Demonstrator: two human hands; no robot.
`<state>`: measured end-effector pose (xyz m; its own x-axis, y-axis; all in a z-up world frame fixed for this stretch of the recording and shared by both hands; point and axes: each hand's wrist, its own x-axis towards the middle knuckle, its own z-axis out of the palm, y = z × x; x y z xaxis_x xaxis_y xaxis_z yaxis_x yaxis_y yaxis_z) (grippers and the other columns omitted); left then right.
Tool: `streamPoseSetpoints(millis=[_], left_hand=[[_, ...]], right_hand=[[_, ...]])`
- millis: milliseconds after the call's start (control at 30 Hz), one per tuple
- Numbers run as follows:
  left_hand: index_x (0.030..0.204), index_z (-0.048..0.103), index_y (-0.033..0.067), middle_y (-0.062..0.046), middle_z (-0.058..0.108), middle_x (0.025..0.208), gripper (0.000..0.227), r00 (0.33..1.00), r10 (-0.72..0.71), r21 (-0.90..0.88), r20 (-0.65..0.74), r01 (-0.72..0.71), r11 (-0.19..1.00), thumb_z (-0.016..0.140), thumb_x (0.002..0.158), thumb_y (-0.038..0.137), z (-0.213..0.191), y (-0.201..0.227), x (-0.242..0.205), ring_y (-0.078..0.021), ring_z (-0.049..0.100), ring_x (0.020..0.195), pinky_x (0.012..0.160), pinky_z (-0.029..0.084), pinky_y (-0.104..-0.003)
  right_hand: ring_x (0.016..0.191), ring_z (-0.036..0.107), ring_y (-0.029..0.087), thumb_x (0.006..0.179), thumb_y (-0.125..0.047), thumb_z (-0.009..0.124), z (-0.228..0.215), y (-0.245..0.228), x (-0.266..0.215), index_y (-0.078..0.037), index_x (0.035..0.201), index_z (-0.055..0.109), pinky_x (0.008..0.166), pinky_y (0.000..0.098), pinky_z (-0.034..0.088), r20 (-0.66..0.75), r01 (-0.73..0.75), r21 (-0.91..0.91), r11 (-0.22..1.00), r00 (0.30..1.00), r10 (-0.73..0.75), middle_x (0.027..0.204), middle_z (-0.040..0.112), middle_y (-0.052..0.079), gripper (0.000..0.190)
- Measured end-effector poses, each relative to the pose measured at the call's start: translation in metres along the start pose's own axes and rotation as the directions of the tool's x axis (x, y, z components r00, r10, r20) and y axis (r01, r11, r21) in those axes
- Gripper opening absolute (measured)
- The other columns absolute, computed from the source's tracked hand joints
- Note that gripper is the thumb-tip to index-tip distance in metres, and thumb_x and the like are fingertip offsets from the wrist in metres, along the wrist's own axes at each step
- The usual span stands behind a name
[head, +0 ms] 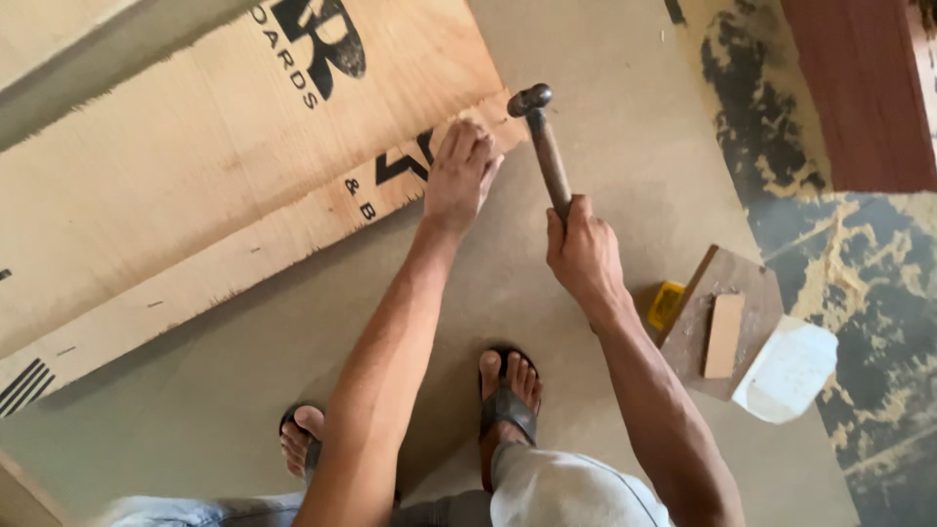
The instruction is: The person assembles a wooden frame by aligning wooden planks and a plywood panel, then hammers nails to secure the pieces together. They adjust the frame and continue nailing along the edges to complete the assembly.
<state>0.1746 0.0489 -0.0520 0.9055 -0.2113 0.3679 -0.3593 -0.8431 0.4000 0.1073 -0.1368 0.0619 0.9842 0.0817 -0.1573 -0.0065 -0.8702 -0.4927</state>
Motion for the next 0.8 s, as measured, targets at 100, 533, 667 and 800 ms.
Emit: streamPoseSetpoints(millis=[100,533,667,800], left_hand=[[0.108,0.067,0.0018,-0.010,0.061,0.121,0.027,1.000,-0.002,-0.037,-0.028,0.001,0.999,0.081,0.090,0.017,-0.004,0.003,-0.005,-0.0292,0.055,0.128,0.115,0.046,-0.039],[0.111,0.067,-0.0005,-0.011,0.059,0.121,0.029,0.999,0.001,-0.084,-0.042,-0.005,0.996,0.081,0.091,0.014,-0.006,-0.001,-0.006,-0.0322,0.056,0.126,0.113,0.046,-0.040],[0.111,0.067,0.0028,-0.006,0.059,0.121,0.027,0.999,0.003,-0.104,-0.055,-0.009,0.995,0.081,0.092,0.014,-0.003,-0.001,-0.007,-0.0280,0.057,0.129,0.119,0.046,-0.039],[0.112,0.067,0.0023,-0.007,0.059,0.123,0.028,1.000,-0.003,-0.057,-0.026,0.001,0.998,0.081,0.092,0.016,0.004,0.000,-0.011,-0.0282,0.056,0.130,0.121,0.045,-0.039]], right_hand=[[0.044,0.063,0.027,0.105,-0.023,0.055,-0.007,0.002,-0.018,0.006,0.114,0.049,0.036,0.0411,0.050,0.033,-0.174,0.213,0.961,0.985,0.170,0.062,0.064,0.013,0.031],[0.048,0.064,0.028,0.106,-0.023,0.057,-0.003,0.010,-0.013,0.003,0.108,0.048,0.040,0.0415,0.050,0.074,-0.169,0.112,0.979,0.984,0.161,0.065,0.066,0.017,0.027],[0.052,0.063,0.023,0.114,-0.021,0.050,-0.022,0.005,-0.037,0.002,0.106,0.046,0.040,0.0371,0.050,-0.338,0.215,0.338,0.916,0.936,-0.095,0.070,0.065,0.013,0.024],[0.056,0.064,0.033,0.110,-0.020,0.052,0.001,0.007,-0.033,-0.001,0.107,0.051,0.047,0.0442,0.050,-0.291,0.218,0.183,0.959,0.944,-0.159,0.073,0.064,0.018,0.019]])
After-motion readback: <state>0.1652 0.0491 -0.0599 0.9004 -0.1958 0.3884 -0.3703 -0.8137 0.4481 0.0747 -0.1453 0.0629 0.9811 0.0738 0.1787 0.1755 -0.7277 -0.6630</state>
